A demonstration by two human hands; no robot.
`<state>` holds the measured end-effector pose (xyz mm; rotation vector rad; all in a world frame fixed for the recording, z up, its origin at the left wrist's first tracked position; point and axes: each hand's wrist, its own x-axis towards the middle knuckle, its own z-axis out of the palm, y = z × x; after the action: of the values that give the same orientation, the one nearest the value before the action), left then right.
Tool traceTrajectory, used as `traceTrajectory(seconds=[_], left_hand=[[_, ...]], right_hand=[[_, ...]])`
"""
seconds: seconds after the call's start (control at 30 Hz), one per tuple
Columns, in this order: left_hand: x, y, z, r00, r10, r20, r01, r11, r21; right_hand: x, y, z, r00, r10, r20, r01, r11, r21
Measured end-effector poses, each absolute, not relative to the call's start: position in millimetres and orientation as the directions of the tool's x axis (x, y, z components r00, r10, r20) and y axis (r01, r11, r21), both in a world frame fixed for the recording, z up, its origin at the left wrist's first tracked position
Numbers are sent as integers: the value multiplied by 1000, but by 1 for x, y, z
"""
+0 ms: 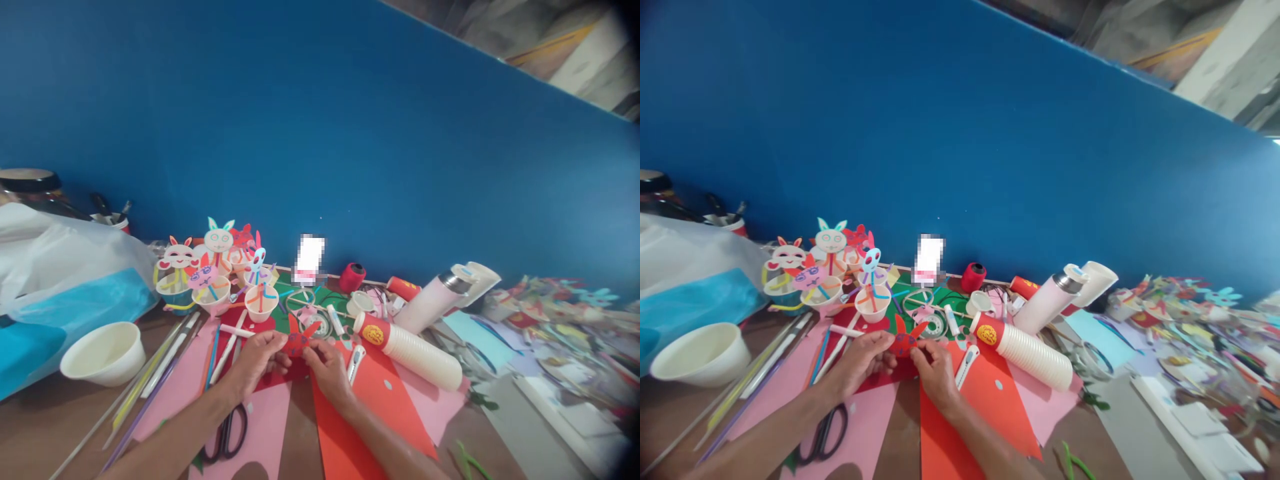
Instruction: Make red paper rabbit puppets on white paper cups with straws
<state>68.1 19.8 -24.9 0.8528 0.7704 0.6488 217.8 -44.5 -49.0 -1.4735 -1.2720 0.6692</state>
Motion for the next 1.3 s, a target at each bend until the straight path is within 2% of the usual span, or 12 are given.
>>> traceTrajectory(seconds=[0.63, 1.3], left_hand=[[68, 18, -28, 567, 762, -313, -208, 500, 841], [67, 18, -38, 566, 779, -270, -222, 459, 860]], right_hand=[[217, -46, -51, 242, 956, 165, 356, 71, -932], [218, -47, -56, 218, 952, 215, 432, 103, -896]])
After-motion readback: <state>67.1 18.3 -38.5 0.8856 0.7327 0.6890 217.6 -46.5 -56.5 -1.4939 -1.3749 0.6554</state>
